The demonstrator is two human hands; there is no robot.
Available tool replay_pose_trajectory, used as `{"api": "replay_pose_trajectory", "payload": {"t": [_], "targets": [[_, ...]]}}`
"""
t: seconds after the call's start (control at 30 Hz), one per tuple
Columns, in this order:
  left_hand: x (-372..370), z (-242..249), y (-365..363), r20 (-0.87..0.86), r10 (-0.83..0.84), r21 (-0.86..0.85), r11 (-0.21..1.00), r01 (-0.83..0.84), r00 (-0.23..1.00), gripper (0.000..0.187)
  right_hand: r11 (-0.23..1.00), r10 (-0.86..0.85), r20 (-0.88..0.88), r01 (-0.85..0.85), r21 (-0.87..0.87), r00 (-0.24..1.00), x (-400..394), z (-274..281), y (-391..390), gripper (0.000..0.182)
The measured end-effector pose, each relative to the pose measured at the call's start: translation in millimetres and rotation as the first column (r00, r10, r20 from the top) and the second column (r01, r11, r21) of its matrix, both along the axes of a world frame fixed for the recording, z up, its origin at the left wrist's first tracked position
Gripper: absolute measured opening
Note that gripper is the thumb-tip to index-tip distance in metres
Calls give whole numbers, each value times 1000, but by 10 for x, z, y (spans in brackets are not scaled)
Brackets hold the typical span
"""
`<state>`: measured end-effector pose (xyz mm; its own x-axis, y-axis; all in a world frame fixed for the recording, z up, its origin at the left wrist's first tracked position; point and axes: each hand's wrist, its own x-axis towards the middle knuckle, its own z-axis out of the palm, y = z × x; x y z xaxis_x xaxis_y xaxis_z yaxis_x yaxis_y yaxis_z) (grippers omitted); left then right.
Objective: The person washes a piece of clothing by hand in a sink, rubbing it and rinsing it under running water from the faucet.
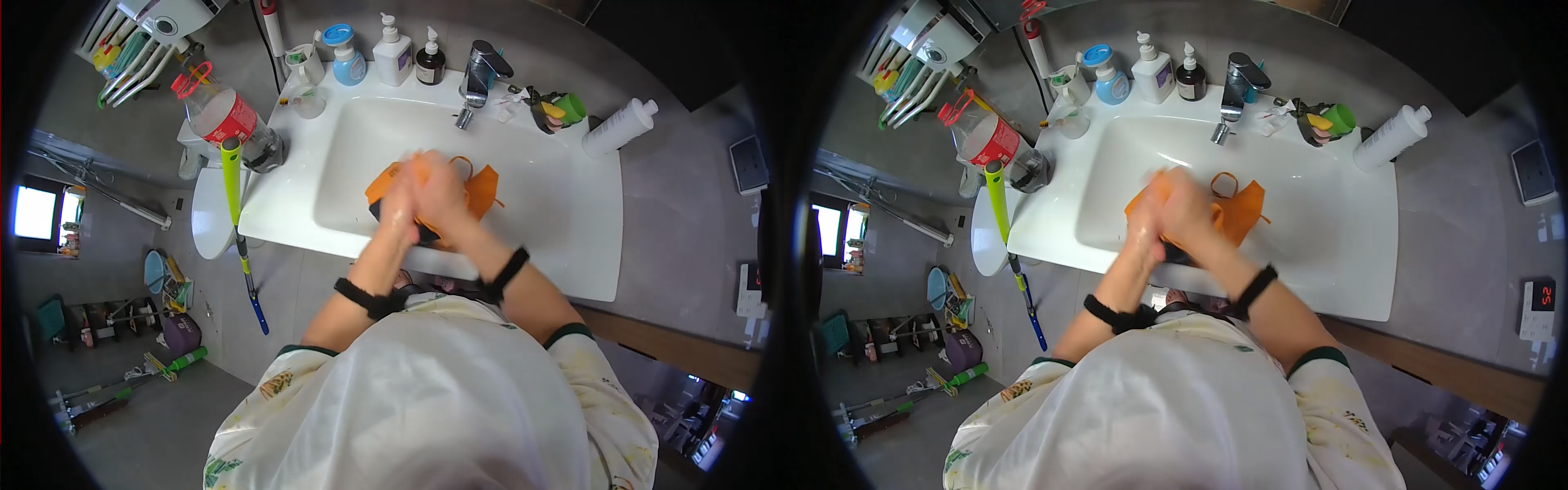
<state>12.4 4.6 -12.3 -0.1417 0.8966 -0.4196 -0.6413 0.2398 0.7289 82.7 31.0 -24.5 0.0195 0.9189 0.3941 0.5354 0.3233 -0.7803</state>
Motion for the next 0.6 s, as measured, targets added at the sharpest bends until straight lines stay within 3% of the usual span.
{"api": "replay_pose_trajectory", "payload": {"t": [0.03,0.07,0.1,0.17,0.2,0.23,0.27,0.3,0.37,0.4,0.43,0.47,0.5,0.53,0.57,0.6], "targets": [[-6,-4,6,-5,-3,0,1000,3,1000,28,1000,-3,-5,3,0,1000,52,-53,217,21],[-10,-17,-8,33,-80,-21,997,81,996,28,941,-81,-324,-35,-337,942,109,-91,371,21],[0,-24,1,77,-156,-32,987,159,985,28,783,-251,-563,-177,-597,787,136,-12,424,22],[-31,-24,93,146,-141,5,990,142,979,28,823,-170,-561,-196,-533,810,137,78,288,22],[-57,79,108,212,-91,-45,994,103,973,28,963,10,-408,-119,-243,913,82,102,146,23],[-126,126,130,272,-34,-98,993,63,962,29,990,130,-191,-115,87,973,10,131,-21,23],[-419,-790,337,462,-303,255,946,202,833,30,958,167,6,-164,234,986,-61,249,-278,22],[-364,-628,285,462,-298,254,947,197,835,30,901,163,203,-229,368,966,-97,344,-438,20],[-58,-96,108,120,-53,-129,989,68,991,31,897,85,210,-166,410,974,18,121,-105,25],[-3,-201,69,-5,-113,-50,992,112,994,31,992,38,-107,-51,-117,993,113,18,257,27],[-9,-194,39,-13,-125,-55,991,124,992,31,779,-177,-349,-86,-621,920,164,-37,435,29],[-4,-161,41,43,-136,-45,989,138,990,32,710,-275,-629,-288,-643,727,165,-14,454,34],[6,-99,83,104,-143,-25,989,146,984,33,719,-275,-631,-281,-636,725,153,85,439,34],[10,131,60,145,-98,-73,991,110,985,33,868,-141,-439,-102,-486,887,124,206,340,33],[-76,-82,162,152,-89,-72,992,101,984,33,964,-60,-178,11,-264,982,65,257,202,32],[-222,-484,317,375,-228,113,973,200,898,32,998,67,-71,-67,-1,995,-15,208,21,29]]}}
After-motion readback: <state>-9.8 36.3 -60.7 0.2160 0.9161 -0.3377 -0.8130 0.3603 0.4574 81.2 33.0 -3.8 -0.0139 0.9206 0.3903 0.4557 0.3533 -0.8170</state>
